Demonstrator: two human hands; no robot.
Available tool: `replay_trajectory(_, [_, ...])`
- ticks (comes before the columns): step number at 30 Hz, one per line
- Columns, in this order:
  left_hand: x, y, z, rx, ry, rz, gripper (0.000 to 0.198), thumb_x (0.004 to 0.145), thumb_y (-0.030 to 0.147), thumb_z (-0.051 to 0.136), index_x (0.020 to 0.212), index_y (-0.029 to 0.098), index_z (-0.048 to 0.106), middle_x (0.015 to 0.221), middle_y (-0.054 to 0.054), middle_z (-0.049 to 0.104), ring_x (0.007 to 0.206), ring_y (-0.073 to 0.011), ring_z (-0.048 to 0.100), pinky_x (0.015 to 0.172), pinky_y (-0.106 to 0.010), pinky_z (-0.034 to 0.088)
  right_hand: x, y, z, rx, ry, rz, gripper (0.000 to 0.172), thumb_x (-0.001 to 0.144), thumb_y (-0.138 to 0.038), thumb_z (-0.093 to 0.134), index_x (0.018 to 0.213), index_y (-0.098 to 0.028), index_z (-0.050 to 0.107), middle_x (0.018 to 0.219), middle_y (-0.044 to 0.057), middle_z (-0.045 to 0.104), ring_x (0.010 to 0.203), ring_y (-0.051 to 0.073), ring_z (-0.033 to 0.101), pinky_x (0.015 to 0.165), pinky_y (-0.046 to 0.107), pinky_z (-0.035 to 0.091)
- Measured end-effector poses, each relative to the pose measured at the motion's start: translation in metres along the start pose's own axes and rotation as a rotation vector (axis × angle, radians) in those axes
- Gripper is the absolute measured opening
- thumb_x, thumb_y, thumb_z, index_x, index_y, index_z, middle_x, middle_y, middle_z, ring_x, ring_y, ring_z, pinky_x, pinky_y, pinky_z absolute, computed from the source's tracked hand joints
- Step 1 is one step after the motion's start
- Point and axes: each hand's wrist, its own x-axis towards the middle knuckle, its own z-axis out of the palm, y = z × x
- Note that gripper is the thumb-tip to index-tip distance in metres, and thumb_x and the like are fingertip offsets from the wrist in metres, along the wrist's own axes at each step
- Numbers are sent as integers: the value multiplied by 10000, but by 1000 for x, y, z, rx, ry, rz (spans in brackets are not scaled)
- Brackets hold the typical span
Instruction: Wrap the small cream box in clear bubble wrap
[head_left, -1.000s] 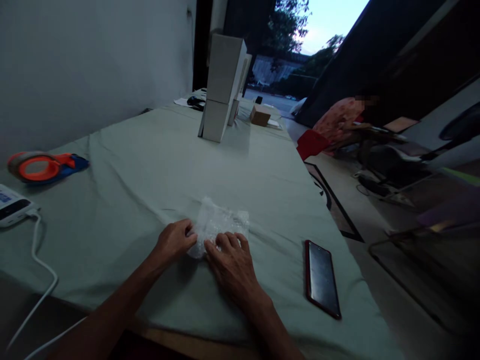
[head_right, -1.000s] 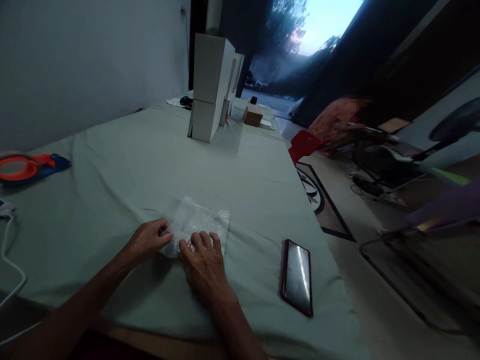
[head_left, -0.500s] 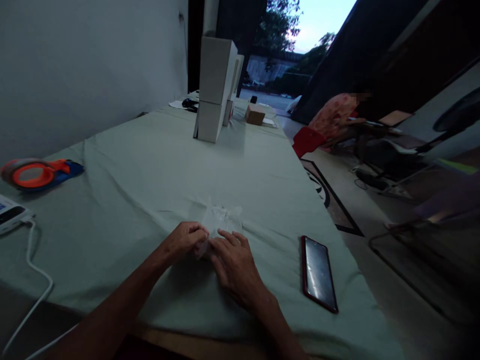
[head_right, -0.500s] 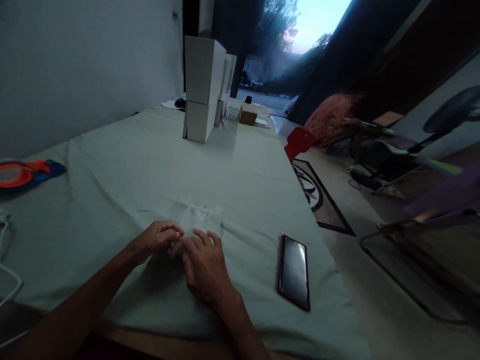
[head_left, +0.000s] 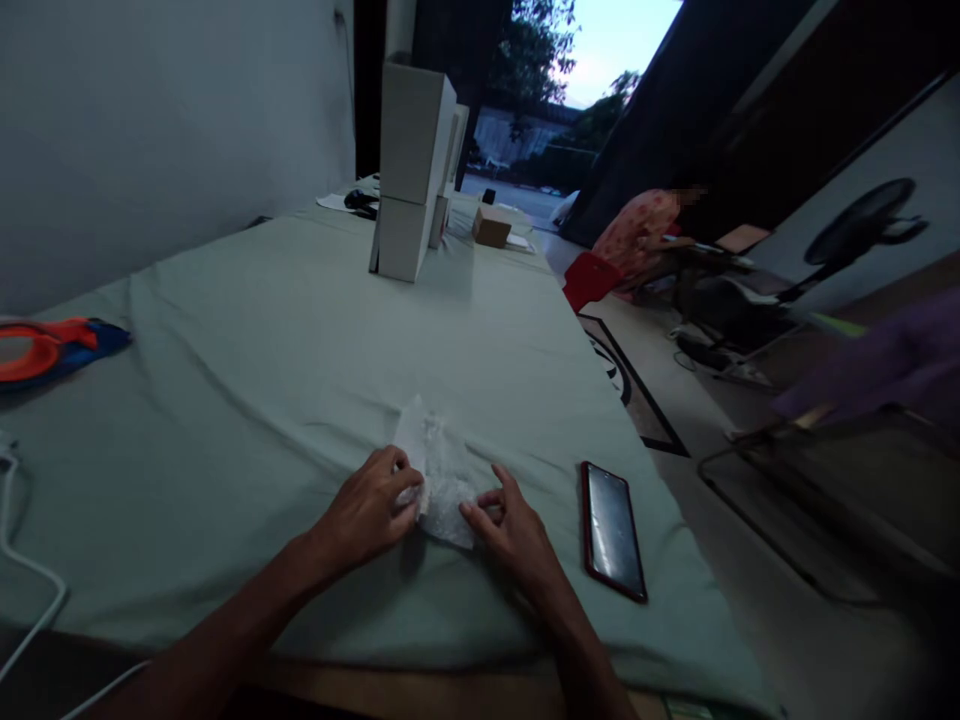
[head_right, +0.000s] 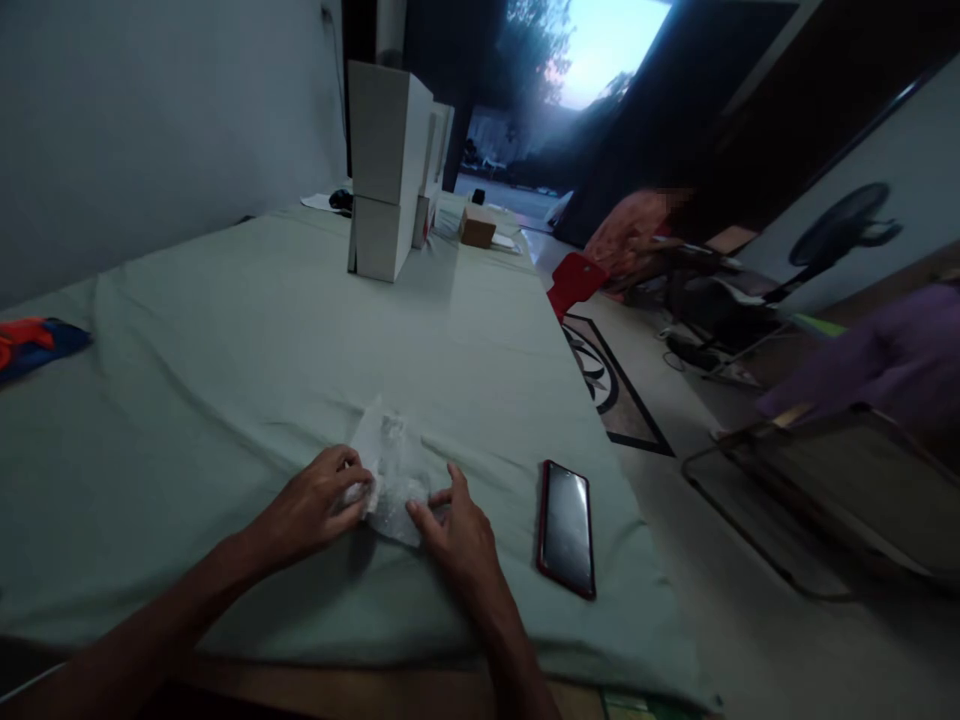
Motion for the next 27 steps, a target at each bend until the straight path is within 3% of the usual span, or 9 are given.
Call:
replay_trajectory(3, [-2,4,1,19,-17,-20,177,813,156,555,974,171,628,997,-77,540,940,-213,539,849,-349,479,4,-5,14,37,40,-7,805,783,-458,589,1438,-82,310,891,73,671,747,219,629,715,329,471])
replay_trajectory(6, [-4,8,1,58,-33,-29,186,823,165,552,992,178,629,1001,-78,535,935,-219,543,841,-355,485,10,-12,24,98,77,-76,746,779,-378,586,1422,-91,340,796,32,650,714,205,609,674,301,457])
replay_trajectory(14, [-1,10,-2,144,-88,27,266,807,128,567,1039,220,658,1010,-83,542,934,-233,551,845,-370,483,13,-25,30,153,129,-137,595,770,-232,523,1341,-91,432,635,-63,493,565,134,500,579,244,398])
replay_trajectory(23, [1,3,4,45,-84,-6,272,782,138,589,1039,211,642,1017,-74,536,935,-220,547,843,-346,491,14,-37,38,506,60,-105,540,796,-332,588,1276,-108,485,725,-3,600,627,145,551,576,249,442])
replay_trajectory(27, [0,-1,8,-45,-43,-24,490,751,113,594,1221,225,509,1074,-66,534,1005,-223,532,903,-373,479,12,-38,42,659,-2,-75,568,787,-358,618,1280,-111,482,755,10,622,652,151,579,589,257,464])
